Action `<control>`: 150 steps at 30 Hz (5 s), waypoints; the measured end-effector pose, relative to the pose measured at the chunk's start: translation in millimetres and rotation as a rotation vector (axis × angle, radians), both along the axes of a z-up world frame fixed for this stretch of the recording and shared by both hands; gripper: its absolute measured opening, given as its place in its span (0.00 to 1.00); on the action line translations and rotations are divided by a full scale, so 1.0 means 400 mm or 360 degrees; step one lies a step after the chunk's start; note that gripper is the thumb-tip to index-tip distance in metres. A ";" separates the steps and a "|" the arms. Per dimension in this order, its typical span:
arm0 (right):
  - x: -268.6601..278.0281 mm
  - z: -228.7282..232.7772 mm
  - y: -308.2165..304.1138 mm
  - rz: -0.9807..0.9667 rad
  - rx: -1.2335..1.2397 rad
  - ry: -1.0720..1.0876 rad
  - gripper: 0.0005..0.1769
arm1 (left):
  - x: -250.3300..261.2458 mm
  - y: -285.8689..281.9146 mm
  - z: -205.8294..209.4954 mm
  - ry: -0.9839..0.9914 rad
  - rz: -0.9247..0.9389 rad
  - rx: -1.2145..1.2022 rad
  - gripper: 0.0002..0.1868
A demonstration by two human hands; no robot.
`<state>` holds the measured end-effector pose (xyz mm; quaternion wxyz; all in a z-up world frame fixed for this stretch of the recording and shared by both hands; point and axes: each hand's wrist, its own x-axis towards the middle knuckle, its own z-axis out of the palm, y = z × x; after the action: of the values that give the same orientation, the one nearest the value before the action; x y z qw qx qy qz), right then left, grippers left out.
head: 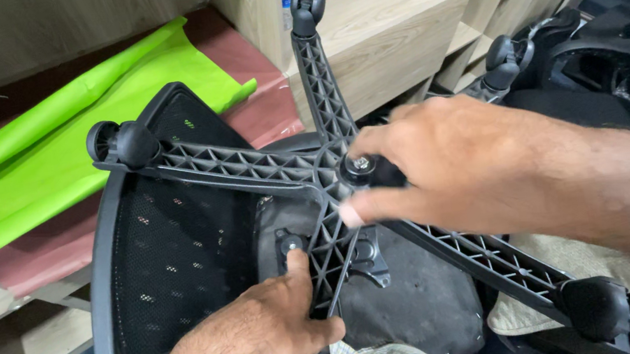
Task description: The person uses a black manual ratchet tool to tighten a central bolt on the underside of an office chair base. They hold the base steady with one hand while turning the tool with the other to secure the connection point.
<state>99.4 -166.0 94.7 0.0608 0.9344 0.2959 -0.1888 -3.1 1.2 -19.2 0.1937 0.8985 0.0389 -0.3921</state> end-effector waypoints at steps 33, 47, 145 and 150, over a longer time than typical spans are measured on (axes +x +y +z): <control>0.021 -0.009 -0.021 0.0055 0.0067 -0.0126 0.43 | 0.000 -0.044 0.013 0.0183 0.0208 0.0130 0.59; 0.029 0.021 0.008 -0.0215 -0.0260 0.0032 0.26 | -0.009 -0.037 0.010 0.0081 0.0147 0.0022 0.62; -0.028 0.103 0.029 -0.0120 0.0050 -0.0156 0.15 | -0.009 -0.032 0.019 0.0107 0.0246 -0.0123 0.58; -0.009 0.059 0.011 0.0095 0.0346 -0.0106 0.16 | -0.009 -0.032 0.018 0.0111 0.0243 -0.0089 0.59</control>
<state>96.0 -161.4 118.1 -0.0256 0.9320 0.3401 -0.1225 -6.7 -11.6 -12.1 0.2464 0.8730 0.1029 -0.4080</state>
